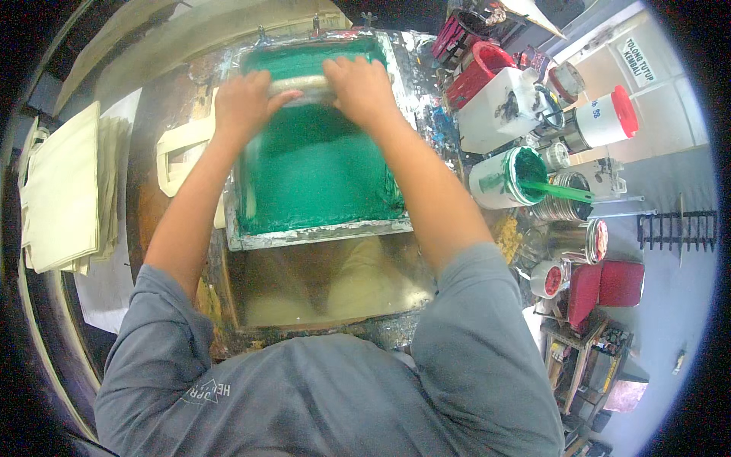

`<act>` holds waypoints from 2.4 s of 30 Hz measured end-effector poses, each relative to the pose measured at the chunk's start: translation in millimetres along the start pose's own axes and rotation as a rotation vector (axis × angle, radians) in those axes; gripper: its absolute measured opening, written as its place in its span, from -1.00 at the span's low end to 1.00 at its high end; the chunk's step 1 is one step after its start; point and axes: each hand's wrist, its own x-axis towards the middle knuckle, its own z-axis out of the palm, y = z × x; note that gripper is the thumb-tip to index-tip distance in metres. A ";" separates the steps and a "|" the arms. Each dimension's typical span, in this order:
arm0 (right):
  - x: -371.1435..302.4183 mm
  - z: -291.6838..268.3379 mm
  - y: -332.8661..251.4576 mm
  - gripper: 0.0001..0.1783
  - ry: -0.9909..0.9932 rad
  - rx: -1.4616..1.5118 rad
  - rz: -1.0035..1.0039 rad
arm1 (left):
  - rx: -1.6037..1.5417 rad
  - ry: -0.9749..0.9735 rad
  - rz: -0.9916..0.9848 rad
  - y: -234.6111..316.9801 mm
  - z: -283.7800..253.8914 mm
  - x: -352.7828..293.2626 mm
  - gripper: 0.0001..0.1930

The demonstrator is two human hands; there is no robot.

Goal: The person performs screen printing on tote bags by placing a bag on the base, lowering the screen, and using a squeegee to spread green ink across the stencil.

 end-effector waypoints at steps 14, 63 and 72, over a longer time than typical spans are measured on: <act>-151.5 -78.8 -86.6 -0.44 -0.106 0.098 0.042 | -0.148 0.041 -0.021 81.7 -106.8 -134.1 -0.33; 17.1 -251.9 -28.2 -0.33 0.493 0.028 0.066 | -0.341 -0.064 0.075 -120.2 -163.6 -92.7 -0.79; 9.2 -228.7 -24.5 -0.41 0.657 0.030 0.000 | -0.065 0.022 -0.209 -321.0 -288.5 -153.5 -0.65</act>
